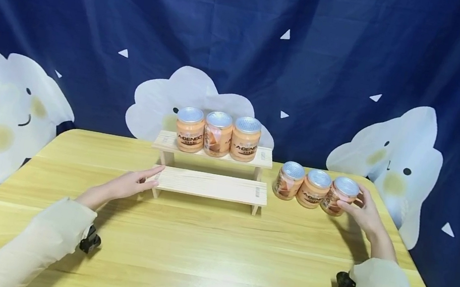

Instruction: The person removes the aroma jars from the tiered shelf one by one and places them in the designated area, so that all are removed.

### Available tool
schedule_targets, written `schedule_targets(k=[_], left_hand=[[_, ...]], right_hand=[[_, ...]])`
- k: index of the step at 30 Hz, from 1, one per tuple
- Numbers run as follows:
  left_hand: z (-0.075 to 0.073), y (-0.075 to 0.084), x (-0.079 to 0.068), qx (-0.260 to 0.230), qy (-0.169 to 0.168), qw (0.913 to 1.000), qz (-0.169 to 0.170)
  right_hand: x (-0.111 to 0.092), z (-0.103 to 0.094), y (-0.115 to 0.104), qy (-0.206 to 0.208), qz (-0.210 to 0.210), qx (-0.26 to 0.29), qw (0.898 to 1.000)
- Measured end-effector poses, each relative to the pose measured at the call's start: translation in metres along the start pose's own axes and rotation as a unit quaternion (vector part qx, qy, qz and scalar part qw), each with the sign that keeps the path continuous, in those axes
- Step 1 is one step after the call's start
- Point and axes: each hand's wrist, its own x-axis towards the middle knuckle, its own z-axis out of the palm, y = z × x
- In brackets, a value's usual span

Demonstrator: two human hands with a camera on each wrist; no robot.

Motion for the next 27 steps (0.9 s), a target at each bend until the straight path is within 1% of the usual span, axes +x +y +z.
schedule_targets(k=[2,4,8,10,12,14,16,18,21,23,25,27], left_hand=[[0.0,0.0,0.0,0.003,0.002,1.0,0.005],[0.0,0.001,0.0,0.002,0.004,1.0,0.007],[0.001,0.001,0.001,-0.003,0.002,1.0,0.004],[0.001,0.001,0.001,-0.006,0.003,1.0,0.005],[0.001,0.0,0.001,-0.006,0.006,0.9999,0.007],[0.001,0.0,0.001,-0.004,0.008,0.9999,0.009],[0.001,0.001,0.001,-0.005,0.008,0.9999,0.008],[0.001,0.001,0.001,-0.004,0.007,0.9999,0.007],[0.002,0.001,0.001,-0.004,0.006,0.9999,0.009],[0.003,0.0,0.002,-0.003,0.007,0.9999,0.01],[0.003,0.0,0.001,-0.008,0.005,0.9999,0.007],[0.002,0.0,0.001,-0.01,0.004,0.9999,0.004]], right_hand=[[-0.002,-0.001,-0.003,0.012,0.008,-0.013,1.0],[-0.004,-0.002,-0.008,0.043,0.005,-0.017,0.999],[-0.004,-0.004,-0.024,0.11,-0.032,-0.014,0.993],[-0.002,-0.003,-0.035,0.126,-0.055,-0.001,0.991],[0.001,0.001,-0.049,0.128,-0.073,0.009,0.989],[0.004,0.008,-0.064,0.117,-0.095,0.033,0.988],[0.007,0.016,-0.077,0.096,-0.12,0.065,0.986],[0.009,0.027,-0.088,0.07,-0.138,0.076,0.985],[0.011,0.043,-0.101,0.024,-0.148,0.074,0.986],[0.012,0.055,-0.108,0.003,-0.148,0.056,0.987],[0.014,0.067,-0.113,-0.02,-0.149,0.059,0.987],[0.017,0.079,-0.117,-0.033,-0.154,0.067,0.985]])
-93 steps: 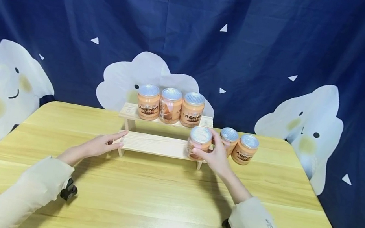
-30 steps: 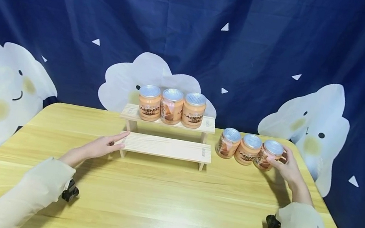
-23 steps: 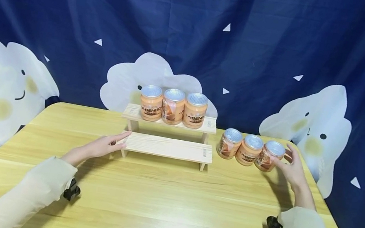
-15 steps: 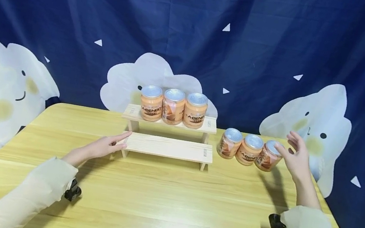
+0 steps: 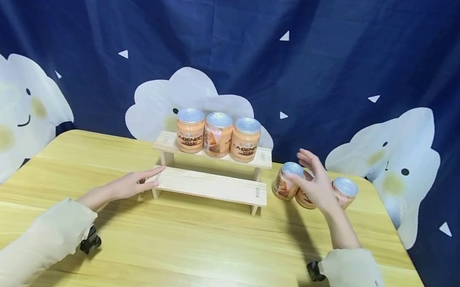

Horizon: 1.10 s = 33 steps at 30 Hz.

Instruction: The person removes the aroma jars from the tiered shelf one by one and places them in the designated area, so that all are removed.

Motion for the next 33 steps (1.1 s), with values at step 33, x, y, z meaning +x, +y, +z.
schedule_targets(k=[33], left_hand=[[0.0,0.001,-0.001,-0.027,-0.007,0.9994,-0.02]], right_hand=[[0.077,0.104,-0.013,0.037,0.026,0.08,0.996]])
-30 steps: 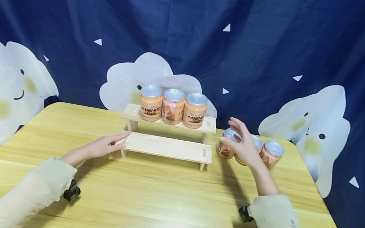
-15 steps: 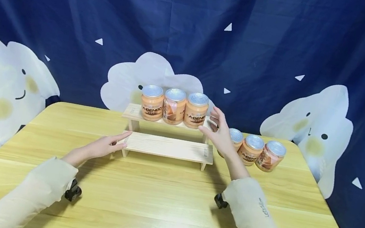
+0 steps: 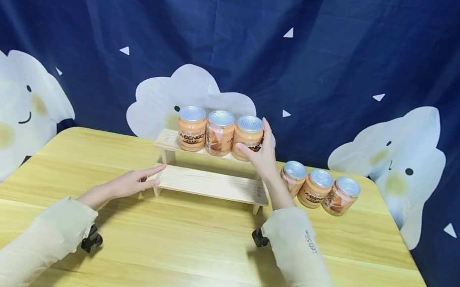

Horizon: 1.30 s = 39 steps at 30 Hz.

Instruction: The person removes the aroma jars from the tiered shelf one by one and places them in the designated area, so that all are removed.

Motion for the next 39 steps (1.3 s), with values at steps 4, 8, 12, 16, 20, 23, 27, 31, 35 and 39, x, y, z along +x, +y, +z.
schedule_targets(k=[4,8,12,16,20,23,27,31,35,39], left_hand=[[0.0,0.0,0.0,-0.001,-0.001,1.0,0.002],[0.0,0.0,0.0,0.005,0.002,1.0,0.008],[0.001,-0.001,0.0,0.004,0.007,0.9999,0.014],[0.001,-0.002,0.0,0.002,0.01,0.9998,0.017],[0.001,-0.003,0.0,0.005,0.011,0.9998,0.017],[0.001,-0.003,0.0,0.013,0.013,0.9997,0.017],[0.001,-0.003,0.0,0.019,0.012,0.9996,0.014],[0.001,-0.003,0.001,0.016,0.008,0.9998,0.01],[0.001,-0.003,0.001,0.017,0.007,0.9998,0.011],[0.001,-0.003,0.001,0.011,0.006,0.9999,0.007]], right_hand=[[-0.001,0.001,-0.001,0.022,-0.006,-0.034,0.999],[-0.009,-0.005,-0.002,0.028,-0.008,-0.055,0.998],[-0.022,-0.019,-0.004,0.024,-0.016,-0.084,0.996],[-0.037,-0.035,-0.011,0.017,-0.028,-0.11,0.993],[-0.053,-0.049,-0.021,0.011,-0.026,-0.114,0.993],[-0.065,-0.06,-0.021,0.003,-0.018,-0.134,0.991],[-0.079,-0.077,-0.009,-0.009,0.007,-0.144,0.989],[-0.091,-0.089,0.0,-0.011,0.022,-0.14,0.99],[-0.099,-0.098,0.012,-0.022,0.025,-0.155,0.987],[-0.104,-0.104,0.025,-0.047,0.047,-0.154,0.986]])
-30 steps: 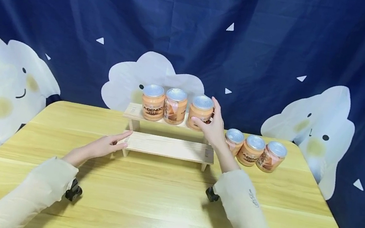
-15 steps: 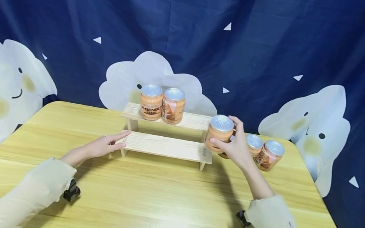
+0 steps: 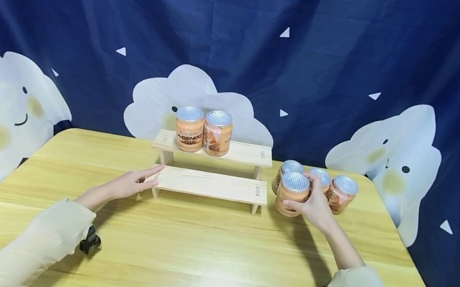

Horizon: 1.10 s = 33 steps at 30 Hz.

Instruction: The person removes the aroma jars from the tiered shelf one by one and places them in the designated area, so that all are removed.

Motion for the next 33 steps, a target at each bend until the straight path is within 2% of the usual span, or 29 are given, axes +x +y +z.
schedule_targets(k=[5,12,24,33], left_hand=[[0.001,0.0,-0.001,0.005,0.002,1.0,0.002],[0.001,0.002,0.001,-0.004,-0.002,1.0,0.002],[-0.002,0.002,0.001,0.006,0.002,1.0,0.003],[0.0,0.002,0.0,0.003,0.002,1.0,0.004]], right_hand=[[-0.003,0.004,0.014,-0.01,0.03,-0.001,0.999],[-0.006,0.013,0.025,-0.012,0.038,-0.001,0.999],[-0.002,0.013,0.019,-0.006,0.033,-0.028,0.999],[-0.002,0.009,0.024,-0.004,0.024,-0.029,0.999]])
